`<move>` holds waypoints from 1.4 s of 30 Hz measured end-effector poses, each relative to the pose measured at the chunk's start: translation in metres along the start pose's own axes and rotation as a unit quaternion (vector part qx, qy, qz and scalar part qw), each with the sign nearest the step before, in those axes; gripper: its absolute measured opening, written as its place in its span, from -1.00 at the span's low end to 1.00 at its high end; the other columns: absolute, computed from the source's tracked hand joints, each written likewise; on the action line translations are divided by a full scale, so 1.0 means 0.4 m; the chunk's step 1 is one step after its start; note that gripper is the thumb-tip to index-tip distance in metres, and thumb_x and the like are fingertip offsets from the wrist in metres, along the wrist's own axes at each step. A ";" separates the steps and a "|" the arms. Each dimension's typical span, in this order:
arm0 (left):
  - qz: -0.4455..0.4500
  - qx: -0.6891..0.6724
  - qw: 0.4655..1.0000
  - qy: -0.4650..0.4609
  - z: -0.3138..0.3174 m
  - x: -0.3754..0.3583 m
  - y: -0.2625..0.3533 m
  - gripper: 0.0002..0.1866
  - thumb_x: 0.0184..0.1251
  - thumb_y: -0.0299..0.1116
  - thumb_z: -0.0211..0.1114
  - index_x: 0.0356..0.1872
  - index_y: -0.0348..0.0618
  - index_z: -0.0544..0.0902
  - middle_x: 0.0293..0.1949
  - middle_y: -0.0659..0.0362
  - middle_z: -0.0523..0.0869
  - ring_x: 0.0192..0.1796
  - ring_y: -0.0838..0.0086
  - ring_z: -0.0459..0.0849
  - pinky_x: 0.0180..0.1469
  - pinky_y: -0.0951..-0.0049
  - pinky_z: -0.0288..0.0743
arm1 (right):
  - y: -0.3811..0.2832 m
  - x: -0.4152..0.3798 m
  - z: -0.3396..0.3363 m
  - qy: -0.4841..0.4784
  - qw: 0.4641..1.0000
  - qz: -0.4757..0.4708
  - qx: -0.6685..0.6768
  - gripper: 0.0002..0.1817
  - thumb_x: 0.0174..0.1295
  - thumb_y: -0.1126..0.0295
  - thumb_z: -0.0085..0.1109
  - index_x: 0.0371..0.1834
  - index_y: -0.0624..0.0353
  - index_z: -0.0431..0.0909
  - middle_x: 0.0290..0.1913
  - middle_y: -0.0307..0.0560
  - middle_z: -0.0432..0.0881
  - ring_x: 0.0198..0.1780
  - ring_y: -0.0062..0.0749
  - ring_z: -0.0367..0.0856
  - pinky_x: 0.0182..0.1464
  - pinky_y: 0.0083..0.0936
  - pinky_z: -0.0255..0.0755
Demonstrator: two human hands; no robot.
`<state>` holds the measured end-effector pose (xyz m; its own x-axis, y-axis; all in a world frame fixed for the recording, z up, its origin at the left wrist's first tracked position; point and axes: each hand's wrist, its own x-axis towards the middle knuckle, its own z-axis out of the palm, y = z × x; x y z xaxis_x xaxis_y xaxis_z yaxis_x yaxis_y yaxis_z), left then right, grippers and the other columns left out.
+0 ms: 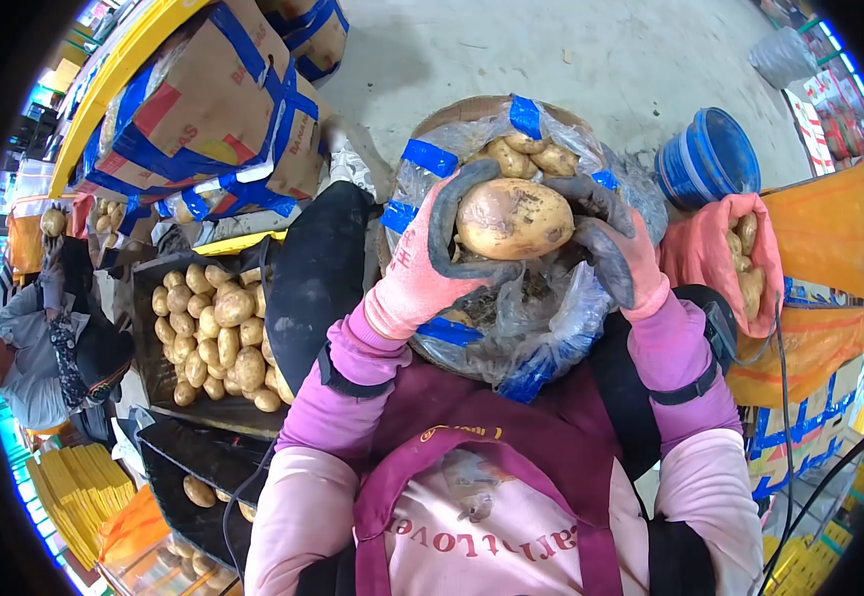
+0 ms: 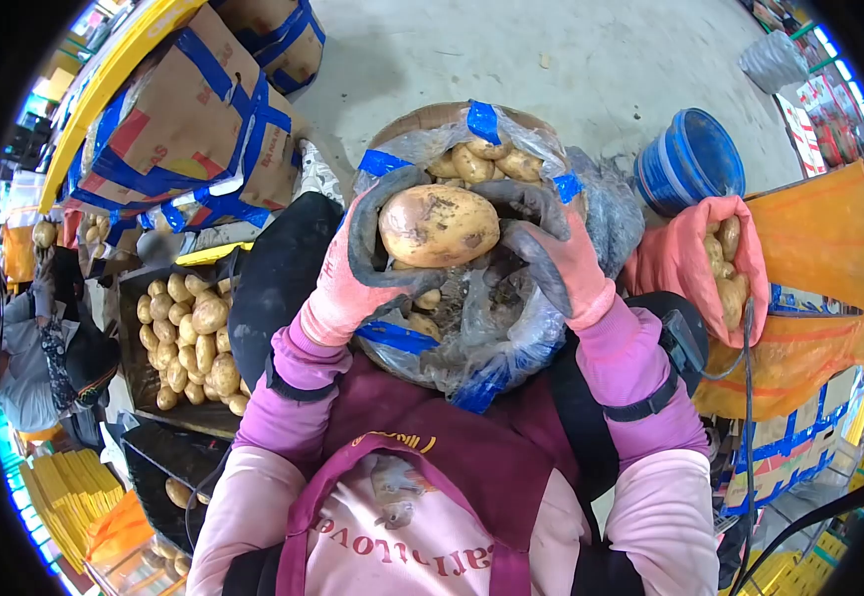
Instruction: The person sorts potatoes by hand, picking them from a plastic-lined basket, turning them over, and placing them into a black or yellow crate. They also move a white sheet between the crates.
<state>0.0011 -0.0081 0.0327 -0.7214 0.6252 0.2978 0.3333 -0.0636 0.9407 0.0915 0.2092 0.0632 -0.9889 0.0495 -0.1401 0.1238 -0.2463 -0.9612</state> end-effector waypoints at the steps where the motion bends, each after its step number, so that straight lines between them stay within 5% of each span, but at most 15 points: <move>1: 0.026 0.065 0.998 0.008 -0.002 0.001 0.004 -0.07 -0.20 -0.48 0.61 0.31 -0.24 0.32 0.23 0.06 0.51 0.26 0.32 0.51 0.32 0.33 0.35 | -0.009 -0.004 0.010 -0.002 1.000 0.000 0.000 -0.50 0.26 0.37 0.06 0.27 0.32 0.39 0.02 -0.03 0.61 -0.06 -0.47 0.61 -0.16 -0.55 0.58; 4: 0.023 0.083 0.996 0.007 0.000 -0.002 -0.010 -0.06 -0.22 -0.47 0.60 0.31 -0.25 0.31 0.24 0.00 0.47 0.29 0.19 0.46 0.34 0.26 0.32 | -0.025 -0.012 0.034 -0.008 1.000 0.021 -0.002 -0.51 0.25 0.42 0.06 0.26 0.31 0.40 0.06 -0.03 0.60 -0.08 -0.49 0.61 -0.16 -0.55 0.58; 6: 0.043 0.114 0.993 0.003 0.001 -0.002 -0.008 -0.04 -0.23 -0.46 0.59 0.32 -0.25 0.28 0.25 -0.04 0.44 0.32 0.08 0.41 0.37 0.20 0.28 | 0.010 0.001 0.030 0.014 0.974 -0.078 -0.213 -0.48 0.20 0.49 0.07 0.28 0.31 0.39 0.10 -0.05 0.58 -0.03 -0.52 0.59 -0.13 -0.54 0.58; 10: 0.061 0.145 0.988 0.001 0.002 0.003 0.004 -0.05 -0.24 -0.45 0.59 0.31 -0.24 0.29 0.25 -0.04 0.43 0.31 0.04 0.40 0.37 0.19 0.27 | 0.005 -0.004 0.020 0.039 0.973 -0.041 -0.222 -0.46 0.18 0.54 0.07 0.29 0.30 0.38 0.11 -0.05 0.57 0.03 -0.53 0.55 -0.09 -0.52 0.58; 13: 0.049 0.136 0.989 0.013 -0.004 0.005 -0.011 -0.06 -0.25 -0.46 0.60 0.30 -0.24 0.33 0.25 -0.01 0.46 0.29 0.13 0.45 0.35 0.22 0.30 | 0.002 0.015 0.006 0.009 0.987 -0.036 -0.158 -0.44 0.17 0.51 0.07 0.32 0.28 0.37 0.14 -0.04 0.56 0.01 -0.49 0.59 -0.14 -0.51 0.60; 15: 0.025 0.126 0.991 0.024 -0.007 0.003 -0.018 -0.07 -0.26 -0.48 0.60 0.29 -0.23 0.36 0.25 0.02 0.48 0.28 0.21 0.48 0.33 0.25 0.33 | -0.034 0.011 0.015 -0.035 0.991 0.106 0.078 -0.44 0.21 0.44 0.07 0.34 0.26 0.35 0.17 -0.04 0.55 0.05 -0.44 0.60 -0.14 -0.53 0.60; 19: -0.009 -0.038 0.998 -0.048 0.005 -0.004 -0.038 -0.03 -0.15 -0.38 0.60 0.37 -0.23 0.25 0.29 0.05 0.44 0.34 0.26 0.41 0.39 0.28 0.25 | 0.044 0.020 0.009 -0.049 0.971 0.131 0.193 -0.43 0.33 0.25 0.10 0.36 0.27 0.32 0.23 -0.08 0.50 0.23 -0.42 0.49 0.22 -0.50 0.42; 24: -0.102 -0.097 0.988 -0.062 0.018 -0.010 -0.040 -0.12 0.03 -0.40 0.52 0.39 -0.26 0.23 0.32 0.07 0.41 0.34 0.34 0.40 0.39 0.32 0.25 | 0.103 0.006 0.002 -0.036 0.980 0.122 0.153 -0.45 0.36 0.20 0.09 0.33 0.29 0.34 0.24 -0.07 0.50 0.26 -0.41 0.45 0.35 -0.45 0.27; 27: -0.170 -0.106 0.980 -0.004 0.025 -0.003 -0.036 -0.38 0.35 -0.36 0.25 0.38 -0.27 0.25 0.27 0.07 0.45 0.27 0.37 0.46 0.34 0.35 0.32 | 0.118 0.003 0.002 -0.043 0.991 0.094 0.088 -0.46 0.37 0.18 0.06 0.32 0.28 0.35 0.22 -0.06 0.51 0.20 -0.40 0.52 0.15 -0.44 0.49; 29: -0.178 -0.469 0.864 0.040 0.012 -0.015 -0.133 -0.53 0.45 -0.38 0.15 0.32 -0.23 0.32 0.20 0.04 0.50 0.21 0.38 0.50 0.26 0.36 0.40 | 0.066 -0.008 0.056 -0.002 0.973 0.146 0.180 -0.45 0.37 0.12 0.04 0.33 0.22 0.35 0.16 -0.05 0.56 0.06 -0.33 0.63 -0.17 -0.44 0.65; 30: -0.135 -0.341 0.929 0.044 0.012 -0.010 -0.137 -0.57 0.48 -0.49 0.05 0.33 -0.19 0.30 0.21 0.07 0.49 0.16 0.43 0.53 0.19 0.43 0.45 | 0.070 -0.006 0.056 -0.002 0.973 0.147 0.180 -0.45 0.37 0.12 0.04 0.33 0.22 0.35 0.16 -0.05 0.56 0.06 -0.33 0.63 -0.17 -0.44 0.65; 33: -0.165 -0.403 0.890 0.139 0.027 -0.014 -0.124 -0.65 0.46 -0.48 0.09 0.23 -0.23 0.44 0.10 0.09 0.61 0.06 0.45 0.60 0.11 0.46 0.49 | 0.075 -0.002 0.055 0.009 0.951 0.182 0.248 -0.41 0.35 0.11 0.03 0.32 0.29 0.31 0.14 0.03 0.58 0.07 -0.25 0.64 -0.02 -0.36 0.62; 35: -0.202 -0.291 0.926 0.130 0.007 -0.023 -0.144 -0.70 0.42 -0.49 0.13 0.14 -0.26 0.52 0.02 0.11 0.66 -0.01 0.47 0.63 0.06 0.47 0.50 | 0.057 -0.004 0.057 -0.011 0.947 0.179 0.266 -0.42 0.35 0.05 0.01 0.33 0.17 0.33 0.08 -0.04 0.62 -0.10 -0.23 0.71 -0.36 -0.43 0.68; 39: -0.243 -0.043 0.959 0.139 -0.019 -0.019 -0.120 -0.82 0.32 -0.54 0.24 -0.09 -0.32 0.67 -0.19 0.15 0.76 -0.14 0.53 0.67 -0.03 0.49 0.52 | 0.050 -0.009 0.056 0.012 0.947 0.146 0.285 -0.42 0.37 0.06 -0.01 0.33 0.20 0.33 0.10 -0.02 0.61 -0.09 -0.21 0.71 -0.38 -0.43 0.68; 42: -0.173 -0.155 0.962 0.144 0.006 -0.001 -0.071 -0.68 0.28 -0.53 0.28 0.07 -0.31 0.59 -0.04 0.13 0.71 -0.05 0.52 0.64 0.07 0.49 0.50 | 0.047 -0.009 0.059 -0.023 0.948 0.114 0.296 -0.43 0.37 0.11 0.00 0.34 0.21 0.30 0.14 0.01 0.57 0.02 -0.19 0.67 -0.14 -0.37 0.67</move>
<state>-0.0066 -0.0046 0.0055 -0.9101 0.4112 -0.0505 -0.1209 -0.1471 0.9817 0.0954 0.1815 0.0513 -0.9461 -0.1087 -0.3051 0.2803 -0.7466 -0.6033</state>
